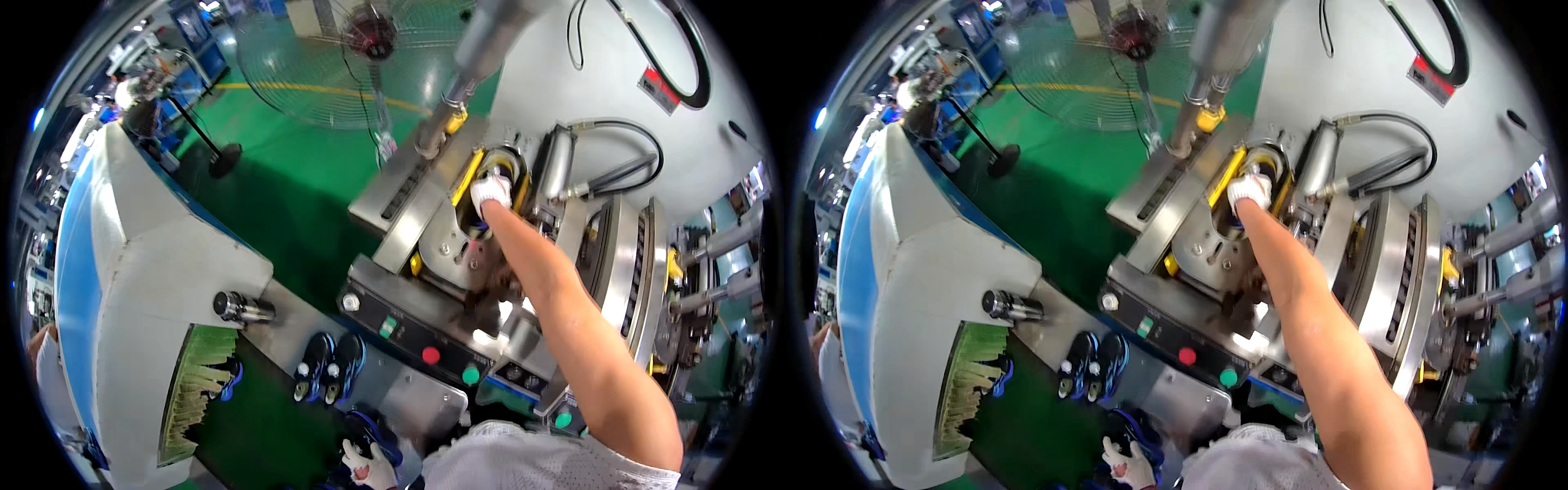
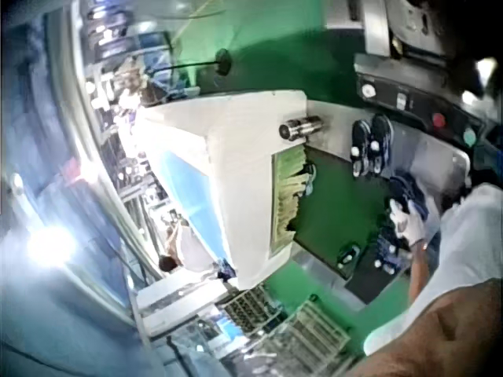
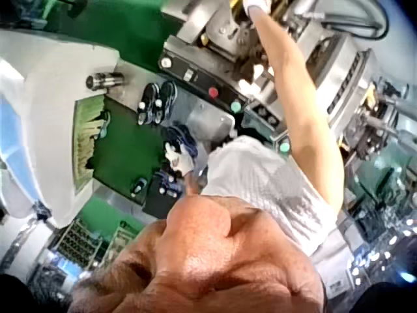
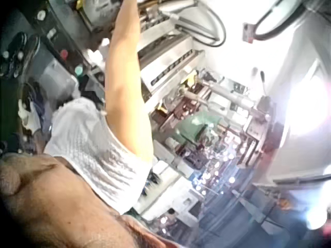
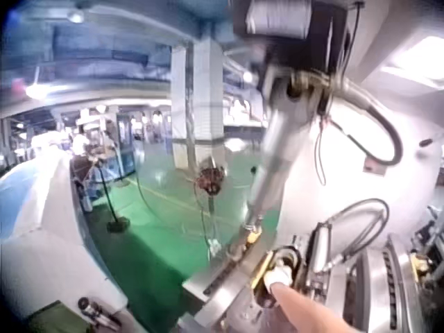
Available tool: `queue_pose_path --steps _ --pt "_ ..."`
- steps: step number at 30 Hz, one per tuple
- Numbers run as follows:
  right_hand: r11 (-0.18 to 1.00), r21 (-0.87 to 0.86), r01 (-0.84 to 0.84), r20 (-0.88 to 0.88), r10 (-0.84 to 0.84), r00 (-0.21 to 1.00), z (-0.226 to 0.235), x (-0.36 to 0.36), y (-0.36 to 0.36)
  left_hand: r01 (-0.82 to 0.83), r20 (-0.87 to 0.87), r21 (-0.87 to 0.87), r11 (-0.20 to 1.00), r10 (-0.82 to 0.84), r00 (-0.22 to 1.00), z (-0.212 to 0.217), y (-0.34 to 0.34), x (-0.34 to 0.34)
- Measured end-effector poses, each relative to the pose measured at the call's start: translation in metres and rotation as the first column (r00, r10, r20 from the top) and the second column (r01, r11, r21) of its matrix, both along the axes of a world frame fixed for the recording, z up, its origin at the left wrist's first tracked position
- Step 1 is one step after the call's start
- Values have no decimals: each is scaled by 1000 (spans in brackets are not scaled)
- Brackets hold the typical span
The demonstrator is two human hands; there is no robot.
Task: The person repeatedly picks up blue and black sneakers from a conveyor belt, places them into a machine, and removes them after processing. The person then places the processed sneakers back onto the conveyor belt.
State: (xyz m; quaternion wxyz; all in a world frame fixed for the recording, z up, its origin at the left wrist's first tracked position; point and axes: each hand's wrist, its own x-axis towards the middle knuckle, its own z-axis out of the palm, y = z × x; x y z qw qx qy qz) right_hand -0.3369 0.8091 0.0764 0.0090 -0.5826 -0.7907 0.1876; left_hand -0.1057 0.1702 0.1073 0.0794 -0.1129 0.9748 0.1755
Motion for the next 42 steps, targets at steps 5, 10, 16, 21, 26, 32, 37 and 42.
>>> queue_pose_path --steps 5,10,16,21,26,32,37,42 --pt "987 102 -122 253 93 963 -12 12 19 -200 4 -85 976 201 980 -81 -6 55" --pt "995 -40 -93 -212 83 974 -50 34 139 -3 -144 196 981 31 989 -117 -16 37" --pt "878 23 -477 -649 376 661 11 55 -23 -81 -272 269 960 157 949 -57 -84 84" --pt "771 283 -570 -526 622 580 85 227 -317 -302 -298 345 889 409 862 -74 -195 75" --pt "555 184 -811 507 654 562 -3 281 -381 -618 -222 228 752 659 719 -117 -355 37" --pt "605 195 -772 211 743 635 -2 326 -362 -478 -304 121 870 491 816 -173 -483 -39" --pt "784 -171 -596 16 607 794 43 330 -450 -504 -234 0 864 490 840 -153 -486 -44" --pt "733 -336 -591 -145 580 802 60 335 -522 -124 -333 98 987 150 931 -104 -424 -70"
